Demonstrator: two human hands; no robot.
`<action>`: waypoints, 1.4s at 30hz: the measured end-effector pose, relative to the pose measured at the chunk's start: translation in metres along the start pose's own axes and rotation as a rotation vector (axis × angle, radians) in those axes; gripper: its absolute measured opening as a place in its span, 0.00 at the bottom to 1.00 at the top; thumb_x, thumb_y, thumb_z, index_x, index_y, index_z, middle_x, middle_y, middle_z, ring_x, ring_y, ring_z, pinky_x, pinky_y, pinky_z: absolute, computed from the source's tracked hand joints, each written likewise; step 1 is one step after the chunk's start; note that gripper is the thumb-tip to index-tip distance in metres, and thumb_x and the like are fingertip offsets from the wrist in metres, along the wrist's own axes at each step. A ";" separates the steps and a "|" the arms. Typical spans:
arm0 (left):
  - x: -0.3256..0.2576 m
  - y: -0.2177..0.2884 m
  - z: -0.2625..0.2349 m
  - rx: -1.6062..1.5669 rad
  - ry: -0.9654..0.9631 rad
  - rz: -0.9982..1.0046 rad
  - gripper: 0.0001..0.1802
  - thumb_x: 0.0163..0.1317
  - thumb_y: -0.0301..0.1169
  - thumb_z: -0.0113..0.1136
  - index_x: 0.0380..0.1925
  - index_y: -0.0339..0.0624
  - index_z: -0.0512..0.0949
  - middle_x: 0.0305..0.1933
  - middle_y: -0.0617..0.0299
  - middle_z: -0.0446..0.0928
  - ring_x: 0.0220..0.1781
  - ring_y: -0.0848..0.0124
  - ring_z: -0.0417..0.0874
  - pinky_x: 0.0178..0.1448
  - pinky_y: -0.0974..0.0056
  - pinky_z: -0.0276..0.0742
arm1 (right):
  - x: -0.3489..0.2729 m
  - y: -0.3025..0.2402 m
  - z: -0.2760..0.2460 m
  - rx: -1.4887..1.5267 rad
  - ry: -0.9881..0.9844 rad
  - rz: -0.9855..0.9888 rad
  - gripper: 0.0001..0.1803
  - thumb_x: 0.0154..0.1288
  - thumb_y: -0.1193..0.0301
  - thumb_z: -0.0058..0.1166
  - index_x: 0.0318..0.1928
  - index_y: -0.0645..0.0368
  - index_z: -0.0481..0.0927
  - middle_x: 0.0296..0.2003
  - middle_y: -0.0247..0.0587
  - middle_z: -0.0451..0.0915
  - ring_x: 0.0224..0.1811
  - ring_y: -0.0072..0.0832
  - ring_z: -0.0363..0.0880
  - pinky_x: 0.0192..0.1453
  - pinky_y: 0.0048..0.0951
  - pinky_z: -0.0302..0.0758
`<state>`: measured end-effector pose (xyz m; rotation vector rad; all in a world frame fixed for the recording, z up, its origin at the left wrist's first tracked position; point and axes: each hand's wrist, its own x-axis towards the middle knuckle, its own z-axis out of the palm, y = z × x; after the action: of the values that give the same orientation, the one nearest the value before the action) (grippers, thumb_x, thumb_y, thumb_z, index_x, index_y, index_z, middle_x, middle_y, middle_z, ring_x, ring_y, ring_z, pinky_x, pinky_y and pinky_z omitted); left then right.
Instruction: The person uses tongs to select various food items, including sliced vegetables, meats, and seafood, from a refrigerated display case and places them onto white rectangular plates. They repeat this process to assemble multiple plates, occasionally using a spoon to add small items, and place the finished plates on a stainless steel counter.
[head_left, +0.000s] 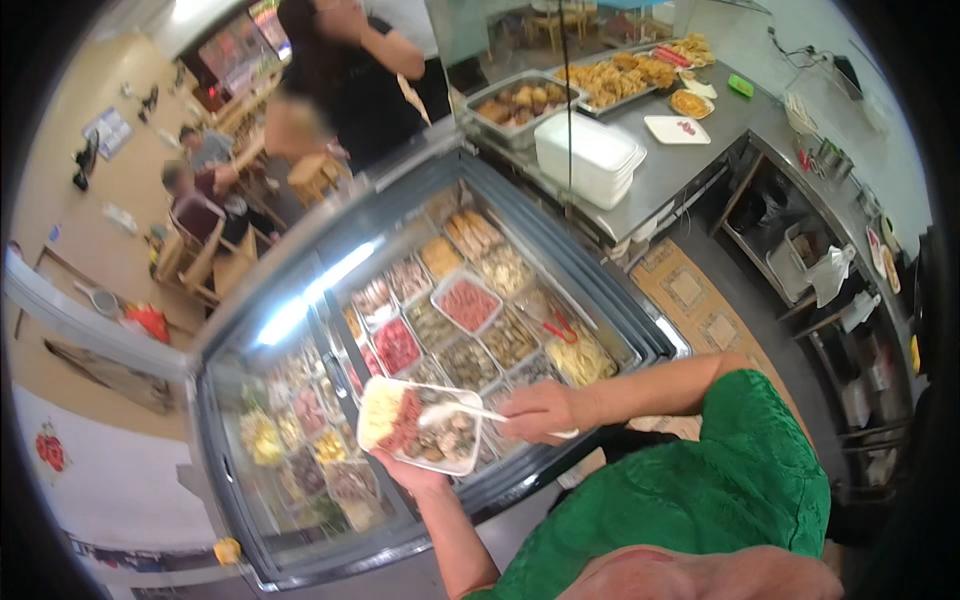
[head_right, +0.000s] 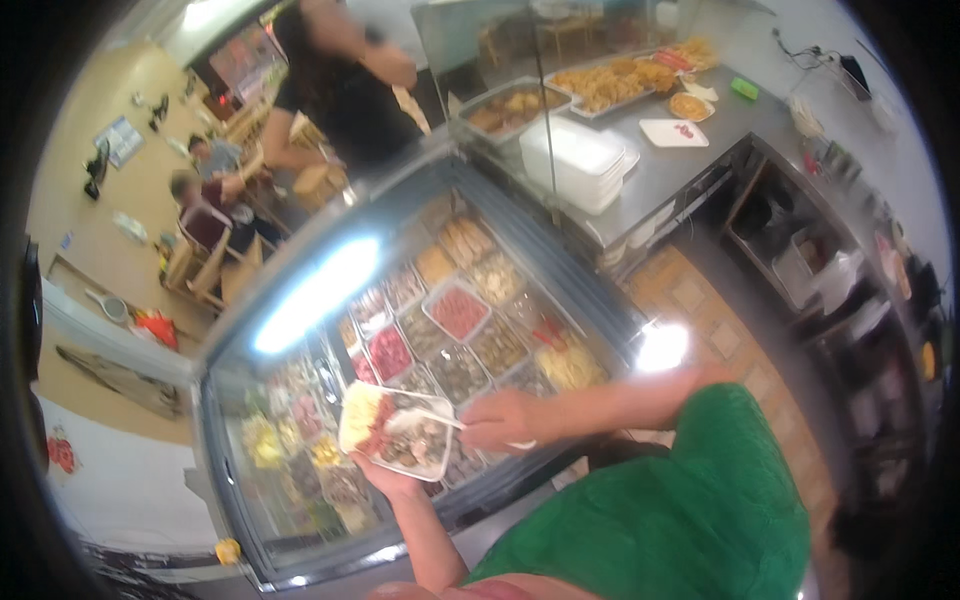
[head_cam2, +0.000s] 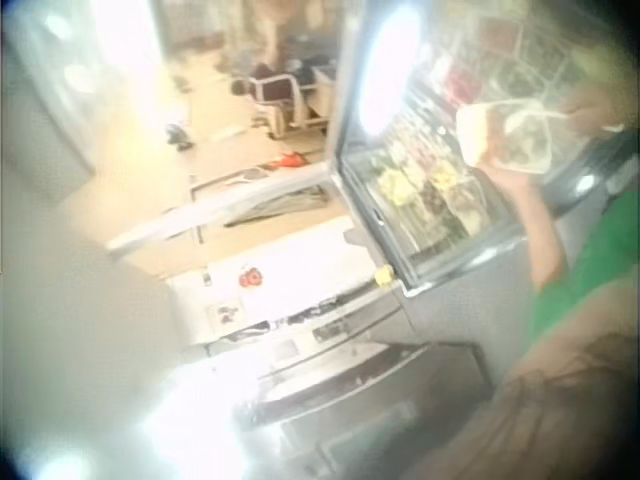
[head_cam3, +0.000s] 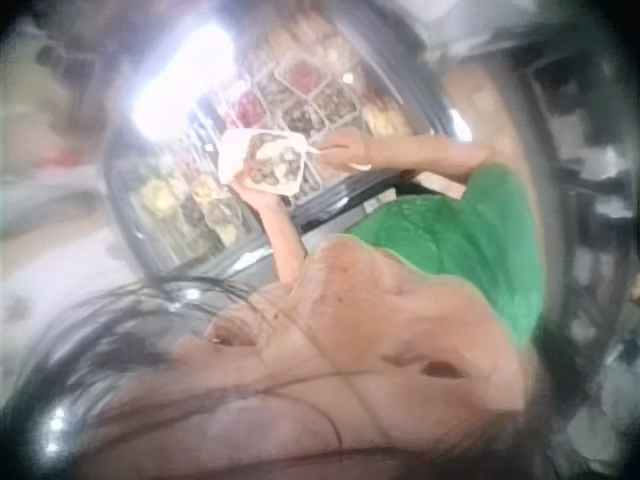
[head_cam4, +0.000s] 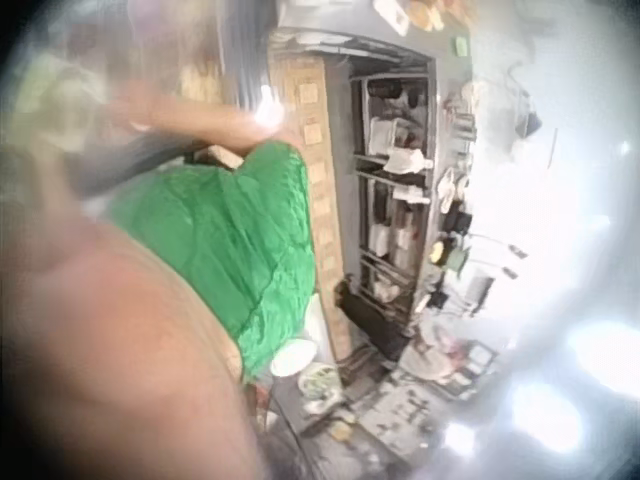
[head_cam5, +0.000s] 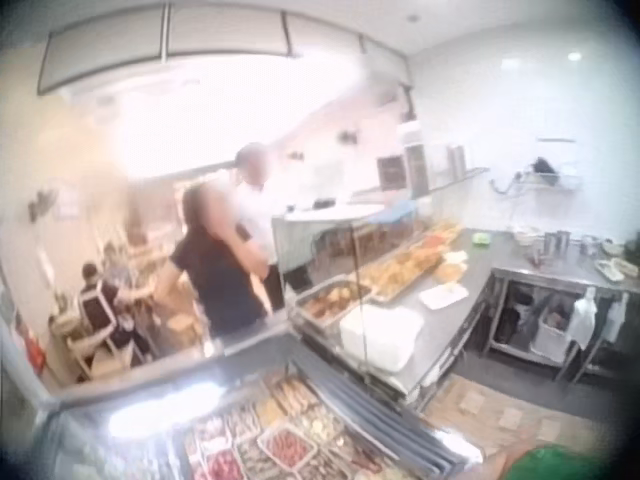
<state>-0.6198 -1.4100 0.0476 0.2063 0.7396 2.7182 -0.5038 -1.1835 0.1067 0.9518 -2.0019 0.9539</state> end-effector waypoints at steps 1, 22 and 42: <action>-0.005 -0.008 0.015 0.031 0.028 0.009 0.43 0.63 0.61 0.24 0.63 0.32 0.51 0.63 0.39 0.59 0.65 0.51 0.62 0.68 0.52 0.56 | -0.009 -0.013 -0.006 -0.018 -0.021 0.061 0.05 0.53 0.78 0.55 0.33 0.62 0.75 0.26 0.42 0.73 0.22 0.37 0.72 0.23 0.34 0.69; -0.047 -0.238 0.184 0.096 -0.113 -0.429 0.33 0.67 0.55 0.26 0.61 0.43 0.59 0.63 0.53 0.62 0.63 0.55 0.64 0.67 0.53 0.57 | -0.199 -0.138 -0.313 0.270 1.164 1.085 0.10 0.64 0.65 0.48 0.29 0.57 0.72 0.17 0.29 0.69 0.15 0.14 0.64 0.16 0.17 0.60; -0.093 -0.321 0.213 0.055 -0.062 -0.402 0.32 0.67 0.55 0.29 0.60 0.45 0.61 0.62 0.52 0.63 0.63 0.55 0.64 0.66 0.52 0.59 | -0.284 -0.158 -0.419 0.246 0.937 1.254 0.15 0.62 0.65 0.50 0.21 0.59 0.71 0.10 0.33 0.68 0.07 0.18 0.62 0.09 0.19 0.56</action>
<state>-0.4018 -1.0798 0.0601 0.1364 0.7469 2.3038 -0.1195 -0.8177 0.1199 -0.7699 -1.4692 1.8349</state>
